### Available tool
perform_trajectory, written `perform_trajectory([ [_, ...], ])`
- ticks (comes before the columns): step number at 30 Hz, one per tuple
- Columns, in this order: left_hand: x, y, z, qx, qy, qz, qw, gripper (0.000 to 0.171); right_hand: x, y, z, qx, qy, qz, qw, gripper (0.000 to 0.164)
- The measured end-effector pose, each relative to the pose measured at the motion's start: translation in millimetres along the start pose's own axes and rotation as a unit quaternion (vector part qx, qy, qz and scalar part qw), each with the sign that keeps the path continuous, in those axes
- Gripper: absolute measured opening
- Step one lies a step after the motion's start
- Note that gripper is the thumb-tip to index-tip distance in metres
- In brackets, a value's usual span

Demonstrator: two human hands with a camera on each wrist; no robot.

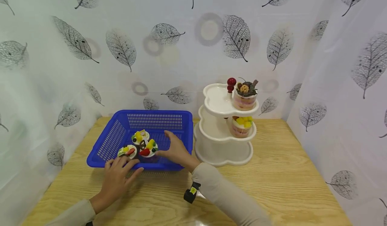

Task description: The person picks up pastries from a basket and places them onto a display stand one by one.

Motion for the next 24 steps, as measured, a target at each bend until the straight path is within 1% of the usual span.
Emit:
perform_trajectory([
  [2,-0.2,0.6,0.2,0.001,0.001,-0.002,1.0000,0.043,8,6,-2,-0.012,0.024,0.014,1.000,0.085],
  [5,0.0,0.2,-0.1,0.001,0.000,0.000,1.0000,0.036,19,14,-5,-0.018,0.058,0.035,0.998,0.086],
  [7,0.3,-0.3,-0.4,0.001,-0.001,0.001,1.0000,0.033,25,19,-7,-0.024,0.076,0.044,0.996,0.086],
  [13,1.2,-0.4,-0.8,0.000,-0.001,-0.005,1.0000,0.033,39,29,-10,-0.045,0.117,0.058,0.990,0.085],
  [16,1.3,0.4,-0.7,0.000,0.001,-0.006,1.0000,0.033,44,32,-12,-0.063,0.126,0.061,0.988,0.085],
  [20,0.8,1.0,-0.5,-0.002,0.000,-0.008,1.0000,0.038,49,35,-14,-0.103,0.127,0.067,0.984,0.086],
  [22,0.4,1.0,-0.2,-0.001,-0.001,-0.009,1.0000,0.042,51,36,-14,-0.111,0.131,0.070,0.983,0.087],
  [24,0.1,0.7,0.0,0.000,-0.002,-0.010,0.9999,0.041,52,37,-14,-0.113,0.133,0.074,0.982,0.086],
])
Point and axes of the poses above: each hand's wrist, its own x-axis towards the middle knuckle, its own y-axis out of the palm, z = x × y, the point moved 1 cm from there along x, towards the middle knuckle, and after that the axes turned 13 degrees about z, right-handed, at the moved point
